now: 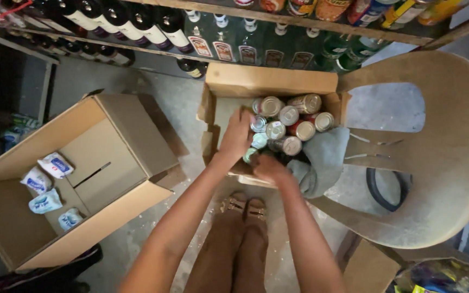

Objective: The person wipes canned goods with a cloth and places them on a shelf. They also arrange cans inside a cardboard box and handle a blue cloth throughout the process.

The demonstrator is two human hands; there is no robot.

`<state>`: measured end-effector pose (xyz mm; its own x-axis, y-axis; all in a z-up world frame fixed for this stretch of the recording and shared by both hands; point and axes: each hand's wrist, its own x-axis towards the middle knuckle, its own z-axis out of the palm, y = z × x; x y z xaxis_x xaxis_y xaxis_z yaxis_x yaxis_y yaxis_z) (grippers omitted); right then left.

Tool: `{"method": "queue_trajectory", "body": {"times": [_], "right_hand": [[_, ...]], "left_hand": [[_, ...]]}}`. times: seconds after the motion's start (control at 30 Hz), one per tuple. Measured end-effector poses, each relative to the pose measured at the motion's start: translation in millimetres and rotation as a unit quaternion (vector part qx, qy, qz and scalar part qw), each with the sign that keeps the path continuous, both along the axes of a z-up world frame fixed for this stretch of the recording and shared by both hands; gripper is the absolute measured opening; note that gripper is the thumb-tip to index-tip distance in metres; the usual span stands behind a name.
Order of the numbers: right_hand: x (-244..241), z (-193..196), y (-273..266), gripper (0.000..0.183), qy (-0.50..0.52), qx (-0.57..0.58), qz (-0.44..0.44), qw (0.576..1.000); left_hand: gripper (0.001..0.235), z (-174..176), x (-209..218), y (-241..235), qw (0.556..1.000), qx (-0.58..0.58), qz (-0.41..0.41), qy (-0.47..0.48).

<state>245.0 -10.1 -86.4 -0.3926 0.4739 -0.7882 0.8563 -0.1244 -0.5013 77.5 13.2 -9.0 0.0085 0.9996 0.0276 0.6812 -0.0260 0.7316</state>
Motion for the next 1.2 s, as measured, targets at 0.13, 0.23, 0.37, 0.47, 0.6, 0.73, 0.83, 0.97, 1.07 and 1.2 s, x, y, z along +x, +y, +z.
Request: {"method": "queue_trajectory", "body": {"times": [0.13, 0.23, 0.37, 0.47, 0.6, 0.73, 0.83, 0.97, 1.07, 1.2], "right_hand": [[9.0, -33.9, 4.6, 0.030, 0.066, 0.188, -0.045, 0.979], [10.7, -83.6, 7.7, 0.019, -0.073, 0.257, 0.071, 0.961], [5.8, -97.6, 9.8, 0.019, 0.032, 0.357, -0.011, 0.934], [3.8, -110.5, 13.8, 0.014, -0.024, 0.333, 0.003, 0.942], [0.7, -76.9, 15.8, 0.019, -0.021, 0.293, -0.049, 0.954], [13.2, -56.6, 14.9, 0.021, 0.070, 0.340, -0.064, 0.936], [23.0, -42.3, 11.6, 0.022, 0.129, 0.304, -0.127, 0.935], [28.6, 18.9, 5.5, 0.021, 0.191, 0.248, -0.202, 0.928], [37.3, 57.5, 5.0, 0.023, 0.296, 0.149, -0.301, 0.894], [60.5, 31.5, 2.5, 0.024, 0.318, 0.136, -0.353, 0.869]], "left_hand": [[0.037, -77.7, -16.7, -30.9, 0.978, -0.174, -0.072, 0.086], [0.072, -130.1, -15.8, -43.3, 0.980, -0.138, -0.091, 0.115], [0.048, -147.2, -9.3, -40.0, 0.954, -0.219, -0.118, 0.166], [0.047, -128.3, -9.2, -37.0, 0.950, -0.214, -0.134, 0.182], [0.043, -165.3, -7.6, -33.7, 0.931, -0.254, -0.155, 0.210], [0.057, -94.4, -14.2, -27.1, 0.941, -0.186, -0.174, 0.224], [0.045, -79.1, -25.5, -28.5, 0.948, -0.157, -0.202, 0.188], [0.050, -17.0, -23.5, -21.8, 0.954, -0.137, -0.213, 0.161], [0.059, 20.3, -14.1, -17.6, 0.950, -0.153, -0.227, 0.152], [0.068, 17.3, 5.7, -17.3, 0.951, -0.131, -0.238, 0.145]]}}
